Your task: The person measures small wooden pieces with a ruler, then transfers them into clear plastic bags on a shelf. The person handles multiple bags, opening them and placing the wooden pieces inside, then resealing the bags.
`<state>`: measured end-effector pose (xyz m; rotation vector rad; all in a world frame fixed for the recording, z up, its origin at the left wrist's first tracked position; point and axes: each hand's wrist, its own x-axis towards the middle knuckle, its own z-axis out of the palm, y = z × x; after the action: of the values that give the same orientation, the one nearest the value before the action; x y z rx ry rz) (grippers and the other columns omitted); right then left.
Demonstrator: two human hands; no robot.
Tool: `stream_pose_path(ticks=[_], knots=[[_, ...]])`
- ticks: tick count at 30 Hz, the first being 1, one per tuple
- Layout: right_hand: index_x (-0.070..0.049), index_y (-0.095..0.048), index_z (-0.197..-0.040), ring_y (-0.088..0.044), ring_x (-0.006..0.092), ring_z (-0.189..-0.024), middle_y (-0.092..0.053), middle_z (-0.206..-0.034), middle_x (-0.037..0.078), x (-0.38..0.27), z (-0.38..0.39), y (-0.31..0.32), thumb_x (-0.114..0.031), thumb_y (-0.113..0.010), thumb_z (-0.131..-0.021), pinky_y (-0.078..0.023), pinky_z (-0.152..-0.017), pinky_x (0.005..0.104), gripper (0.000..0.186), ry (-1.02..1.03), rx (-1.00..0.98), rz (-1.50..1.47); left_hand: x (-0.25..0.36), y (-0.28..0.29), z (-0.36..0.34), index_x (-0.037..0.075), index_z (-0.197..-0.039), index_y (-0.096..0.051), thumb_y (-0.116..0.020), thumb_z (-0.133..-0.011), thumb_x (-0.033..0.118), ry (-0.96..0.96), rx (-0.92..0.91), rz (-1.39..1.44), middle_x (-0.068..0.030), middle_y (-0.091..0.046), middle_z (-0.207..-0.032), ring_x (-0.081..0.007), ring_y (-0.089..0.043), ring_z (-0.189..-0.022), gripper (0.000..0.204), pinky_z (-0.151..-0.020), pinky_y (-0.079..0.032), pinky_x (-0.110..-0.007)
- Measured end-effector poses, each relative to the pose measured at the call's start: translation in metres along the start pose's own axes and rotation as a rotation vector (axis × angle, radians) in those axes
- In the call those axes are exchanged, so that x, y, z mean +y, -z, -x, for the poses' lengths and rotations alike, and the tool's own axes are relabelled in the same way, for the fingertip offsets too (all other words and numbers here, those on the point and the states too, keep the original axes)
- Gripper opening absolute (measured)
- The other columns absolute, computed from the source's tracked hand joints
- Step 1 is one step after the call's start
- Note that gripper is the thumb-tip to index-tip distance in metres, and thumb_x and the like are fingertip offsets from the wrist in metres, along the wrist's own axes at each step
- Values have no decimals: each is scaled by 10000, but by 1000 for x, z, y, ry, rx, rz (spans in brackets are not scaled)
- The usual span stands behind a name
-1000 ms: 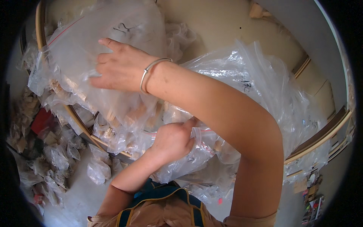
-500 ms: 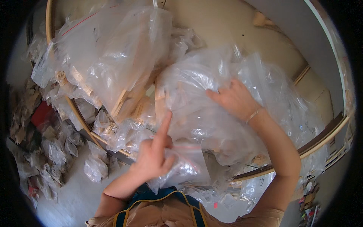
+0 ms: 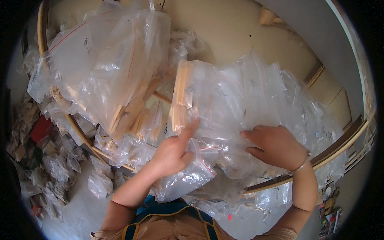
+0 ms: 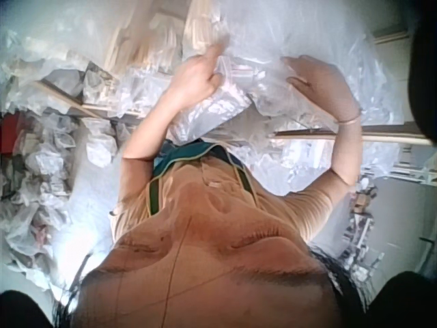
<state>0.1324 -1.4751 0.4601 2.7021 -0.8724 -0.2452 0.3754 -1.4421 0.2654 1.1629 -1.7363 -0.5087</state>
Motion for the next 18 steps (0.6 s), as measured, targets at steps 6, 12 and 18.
stream_pose_path(ticks=[6, 12, 18], knots=[[-75, -702, -1223, -648, 318, -736, -697, -996, 113, -37, -76, 50, -135, -732, -870, -521, -688, 407, 359, 218, 543, -88, -17, -1, -6, 16, -1516, -436, -560, -819, 34, -29, 8, 213, -319, -666, -1174, -481, -663, -1056, 708, -941, -531, -472], [-88, -707, -1211, -666, 374, -1076, -711, -1137, 147, -35, -265, -7, -351, -559, -975, -521, -944, 490, 383, 197, 165, 133, -19, 15, 1, 27, -1525, -429, -564, -831, 73, -111, -23, 191, -276, -631, -1329, -479, -637, -1118, 709, -974, -518, -493], [-90, -702, -1279, -647, 389, -1175, -684, -1280, 206, 3, -267, -58, -494, -432, -1028, -492, -1025, 489, 547, 12, -127, -194, -12, 75, 32, 2, -1548, -424, -556, -788, 22, 37, 106, 357, -235, -641, -1334, -338, -694, -992, 772, -942, -515, -386]])
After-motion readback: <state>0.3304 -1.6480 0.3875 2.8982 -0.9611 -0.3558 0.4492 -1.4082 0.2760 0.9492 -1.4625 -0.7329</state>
